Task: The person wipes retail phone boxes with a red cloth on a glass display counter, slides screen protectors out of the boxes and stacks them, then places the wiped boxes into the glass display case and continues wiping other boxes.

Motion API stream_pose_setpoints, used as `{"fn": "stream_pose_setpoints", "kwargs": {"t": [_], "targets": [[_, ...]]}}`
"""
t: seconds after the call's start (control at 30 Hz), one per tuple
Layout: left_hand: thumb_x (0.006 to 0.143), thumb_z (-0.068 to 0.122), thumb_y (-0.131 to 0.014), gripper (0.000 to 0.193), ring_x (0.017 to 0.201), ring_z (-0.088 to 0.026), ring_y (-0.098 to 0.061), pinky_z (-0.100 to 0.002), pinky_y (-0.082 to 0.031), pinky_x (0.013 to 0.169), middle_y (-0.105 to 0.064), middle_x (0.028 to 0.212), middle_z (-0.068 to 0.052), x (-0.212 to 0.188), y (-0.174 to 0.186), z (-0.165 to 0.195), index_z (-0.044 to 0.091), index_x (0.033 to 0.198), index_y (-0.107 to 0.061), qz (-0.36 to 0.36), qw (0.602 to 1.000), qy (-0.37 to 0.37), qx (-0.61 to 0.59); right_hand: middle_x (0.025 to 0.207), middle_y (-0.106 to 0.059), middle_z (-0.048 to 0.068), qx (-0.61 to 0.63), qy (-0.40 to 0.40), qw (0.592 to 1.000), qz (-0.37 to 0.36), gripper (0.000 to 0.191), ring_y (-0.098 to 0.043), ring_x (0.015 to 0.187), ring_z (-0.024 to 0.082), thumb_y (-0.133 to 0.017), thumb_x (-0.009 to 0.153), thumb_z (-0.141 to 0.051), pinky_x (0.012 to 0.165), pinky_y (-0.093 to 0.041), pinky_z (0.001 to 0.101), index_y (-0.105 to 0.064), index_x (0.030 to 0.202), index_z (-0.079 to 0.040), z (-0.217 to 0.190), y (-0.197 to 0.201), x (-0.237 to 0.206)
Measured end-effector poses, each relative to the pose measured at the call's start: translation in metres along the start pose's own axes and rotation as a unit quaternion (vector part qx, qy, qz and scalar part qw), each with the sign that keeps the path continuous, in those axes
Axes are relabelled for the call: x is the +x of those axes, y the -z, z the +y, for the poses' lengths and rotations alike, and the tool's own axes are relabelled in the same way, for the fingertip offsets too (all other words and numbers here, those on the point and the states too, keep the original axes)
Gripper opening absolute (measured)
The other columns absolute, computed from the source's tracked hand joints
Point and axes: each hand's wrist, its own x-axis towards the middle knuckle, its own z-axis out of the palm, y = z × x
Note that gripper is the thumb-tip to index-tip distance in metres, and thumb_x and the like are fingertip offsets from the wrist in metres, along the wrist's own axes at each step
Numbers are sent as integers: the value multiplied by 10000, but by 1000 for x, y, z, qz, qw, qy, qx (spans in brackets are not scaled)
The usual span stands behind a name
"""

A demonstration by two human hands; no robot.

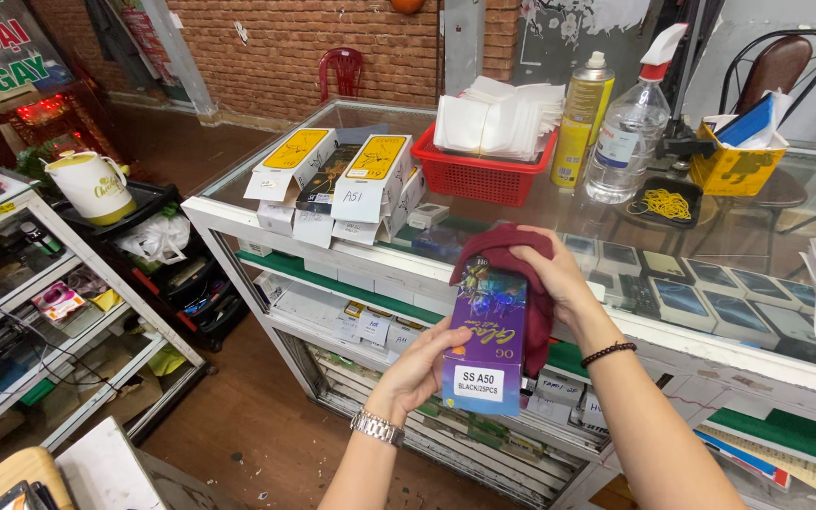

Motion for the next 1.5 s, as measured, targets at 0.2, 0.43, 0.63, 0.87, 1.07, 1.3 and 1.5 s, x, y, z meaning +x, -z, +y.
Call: {"fn": "stream_pose_setpoints", "kwargs": {"t": [0.2,0.43,0.63,0.87,1.07,1.3,1.5], "targets": [[892,434,-603,680,1094,-170,-698,-322,-583,852,-695,1273,-71,4,-4,8,130,1481,-451,202,964,-112,-134,1165,-677,70,98,123,973,169,391,-657,1033,138,-753,893,-130,882,-555,287,-561,1229,-73,32,8,-10],[801,85,-784,790,1009,-171,-716,-288,-608,810,-713,1209,-140,10,-10,21,-3,1507,-441,215,955,-202,18,1135,-720,108,-142,211,944,211,304,-679,1044,137,-755,917,-135,911,-540,285,-610,1173,-59,-20,17,-45],[795,79,-816,735,844,-123,-712,-257,-589,719,-766,1058,-131,20,-35,13,-43,1445,-495,246,932,-220,151,1301,-658,185,-340,349,873,-8,511,-614,1242,329,-770,806,-190,1060,-458,421,-617,1280,-76,-35,-26,-76],[781,115,-819,656,858,-105,-727,-252,-602,739,-776,1050,-103,4,-34,13,-23,1376,-581,192,908,-256,271,1438,-511,209,-400,295,862,101,392,-518,1327,430,-684,925,-244,1123,-413,464,-647,1294,-118,-44,0,-44],[747,197,-884,600,817,-169,-741,-313,-586,774,-785,930,-127,-2,-39,15,1,1250,-622,196,808,-244,499,1431,-541,162,-448,318,835,-25,435,-506,1333,409,-750,811,-315,1099,-351,524,-674,1207,-150,-60,-8,-66],[726,135,-846,734,894,-158,-757,-319,-585,811,-785,987,-102,-4,-50,11,17,1397,-571,159,796,-339,476,1403,-531,198,-504,269,821,10,447,-521,1239,438,-752,791,-272,1058,-450,493,-638,1194,-116,-44,12,-33],[739,109,-810,697,854,-141,-732,-342,-604,735,-746,1062,-81,2,-33,14,100,1384,-547,221,932,-228,175,1495,-421,215,-669,80,730,116,650,-402,1336,499,-840,777,-423,1008,-371,649,-615,1352,-219,-55,81,-13]]}}
